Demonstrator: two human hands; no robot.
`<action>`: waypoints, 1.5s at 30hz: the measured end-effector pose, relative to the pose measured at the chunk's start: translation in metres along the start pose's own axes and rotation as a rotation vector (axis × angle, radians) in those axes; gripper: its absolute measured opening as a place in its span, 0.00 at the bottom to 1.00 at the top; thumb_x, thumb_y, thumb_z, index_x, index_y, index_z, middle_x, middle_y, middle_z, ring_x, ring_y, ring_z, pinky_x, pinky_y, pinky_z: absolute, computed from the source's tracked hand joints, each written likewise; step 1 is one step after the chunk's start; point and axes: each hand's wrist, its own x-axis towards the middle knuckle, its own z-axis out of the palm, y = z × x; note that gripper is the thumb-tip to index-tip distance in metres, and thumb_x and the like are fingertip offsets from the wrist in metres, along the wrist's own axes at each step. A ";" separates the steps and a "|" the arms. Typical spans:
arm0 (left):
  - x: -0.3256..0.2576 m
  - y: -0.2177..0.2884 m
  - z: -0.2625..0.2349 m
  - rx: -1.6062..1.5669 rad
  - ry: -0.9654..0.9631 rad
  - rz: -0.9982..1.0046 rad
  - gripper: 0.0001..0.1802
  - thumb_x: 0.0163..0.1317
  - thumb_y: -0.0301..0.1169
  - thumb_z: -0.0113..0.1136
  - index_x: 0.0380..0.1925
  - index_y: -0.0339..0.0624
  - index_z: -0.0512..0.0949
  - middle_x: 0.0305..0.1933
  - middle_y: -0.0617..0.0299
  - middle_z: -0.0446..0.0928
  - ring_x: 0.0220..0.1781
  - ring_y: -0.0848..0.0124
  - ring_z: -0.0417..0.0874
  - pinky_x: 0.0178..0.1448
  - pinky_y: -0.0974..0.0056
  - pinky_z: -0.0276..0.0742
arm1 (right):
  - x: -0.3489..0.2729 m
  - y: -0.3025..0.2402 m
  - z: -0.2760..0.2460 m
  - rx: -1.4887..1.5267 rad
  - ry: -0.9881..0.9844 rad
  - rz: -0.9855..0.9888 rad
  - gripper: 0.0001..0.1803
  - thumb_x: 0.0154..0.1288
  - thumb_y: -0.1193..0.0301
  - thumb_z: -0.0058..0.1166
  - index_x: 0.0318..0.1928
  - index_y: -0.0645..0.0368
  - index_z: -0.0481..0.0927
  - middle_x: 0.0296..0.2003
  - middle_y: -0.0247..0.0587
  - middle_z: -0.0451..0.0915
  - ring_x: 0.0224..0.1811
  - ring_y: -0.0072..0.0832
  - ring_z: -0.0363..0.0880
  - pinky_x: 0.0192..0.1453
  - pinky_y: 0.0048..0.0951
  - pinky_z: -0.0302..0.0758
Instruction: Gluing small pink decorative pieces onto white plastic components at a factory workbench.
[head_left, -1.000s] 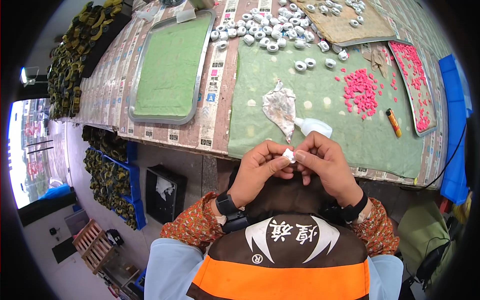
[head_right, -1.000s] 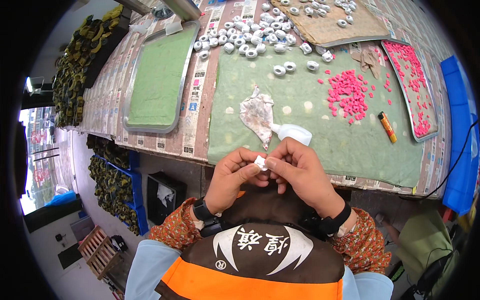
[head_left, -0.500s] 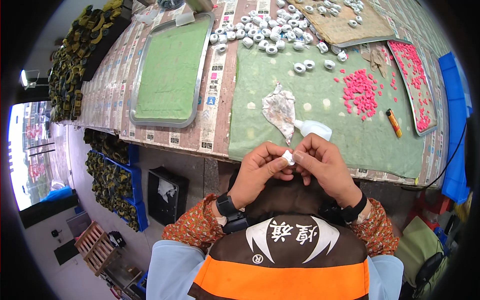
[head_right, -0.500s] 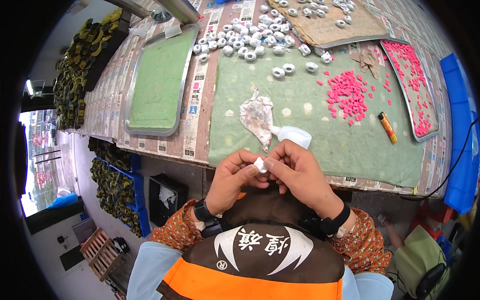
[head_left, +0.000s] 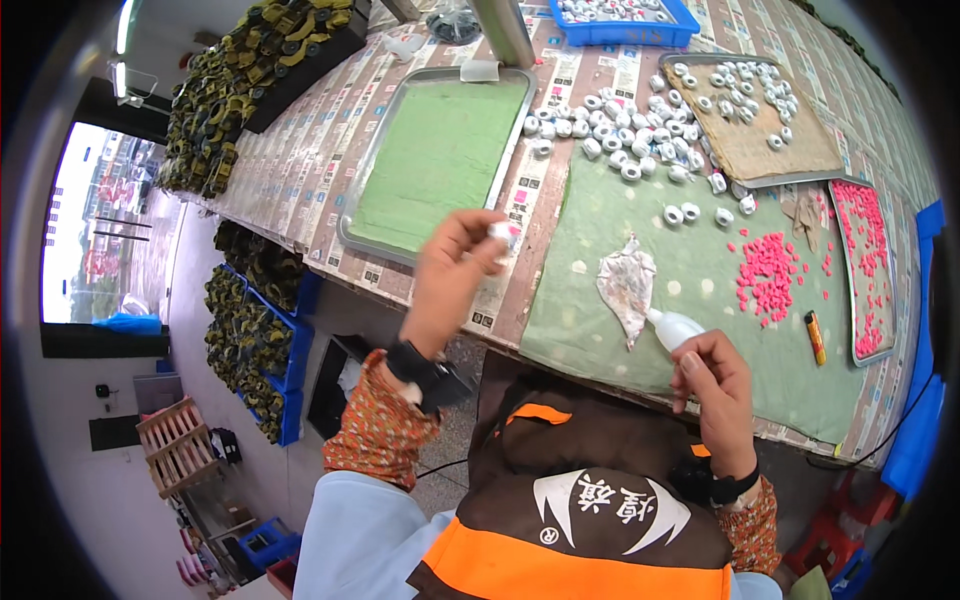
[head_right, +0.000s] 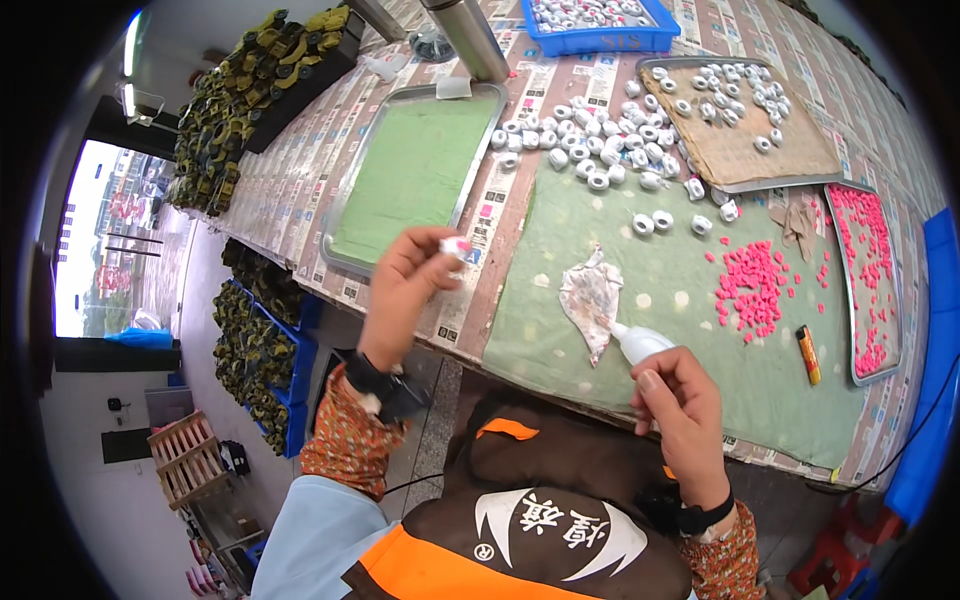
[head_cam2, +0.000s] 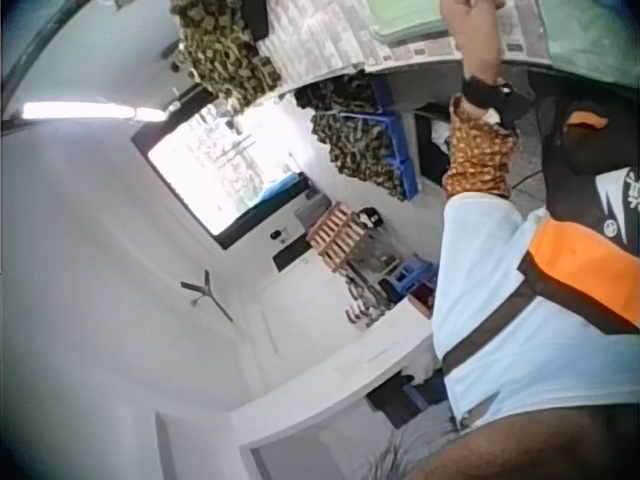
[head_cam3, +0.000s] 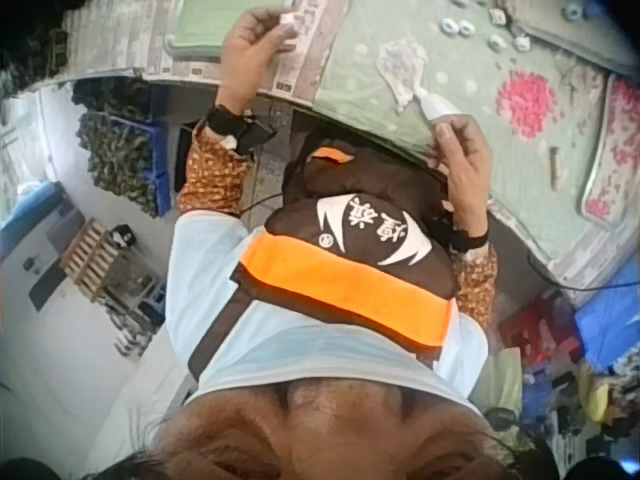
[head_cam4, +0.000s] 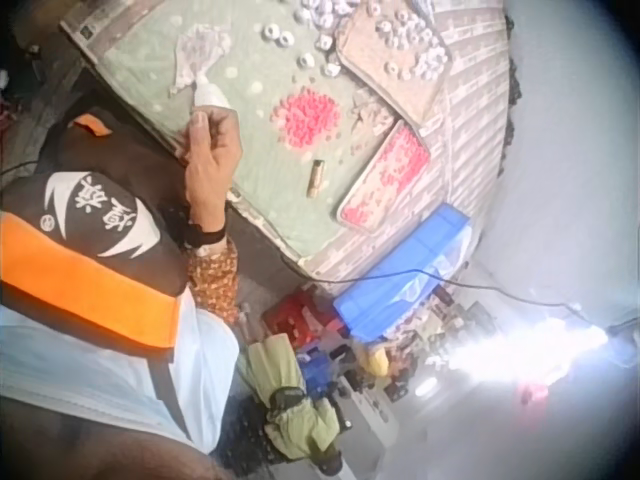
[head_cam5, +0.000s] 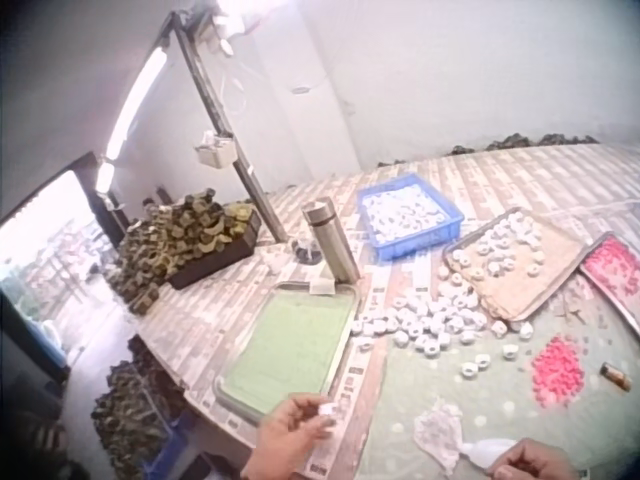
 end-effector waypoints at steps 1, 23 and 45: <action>0.011 -0.002 -0.018 0.096 0.057 0.001 0.13 0.72 0.26 0.60 0.55 0.38 0.79 0.48 0.63 0.84 0.49 0.76 0.84 0.50 0.69 0.81 | -0.002 -0.001 -0.003 -0.016 0.023 -0.016 0.06 0.78 0.70 0.54 0.46 0.60 0.78 0.31 0.29 0.77 0.31 0.13 0.73 0.31 0.18 0.74; 0.122 0.009 0.076 1.078 -0.007 0.392 0.15 0.68 0.43 0.64 0.50 0.52 0.84 0.39 0.56 0.85 0.48 0.54 0.84 0.50 0.49 0.78 | 0.015 -0.017 0.001 -1.203 0.131 -0.630 0.29 0.56 0.76 0.66 0.60 0.59 0.77 0.53 0.52 0.75 0.56 0.54 0.70 0.61 0.51 0.70; 0.026 0.005 0.070 -0.128 -0.410 -0.176 0.19 0.71 0.23 0.61 0.61 0.35 0.76 0.51 0.58 0.82 0.44 0.75 0.84 0.50 0.66 0.87 | 0.014 0.009 -0.036 -0.738 0.158 -0.549 0.27 0.62 0.80 0.58 0.63 0.61 0.75 0.48 0.51 0.77 0.50 0.47 0.74 0.59 0.41 0.72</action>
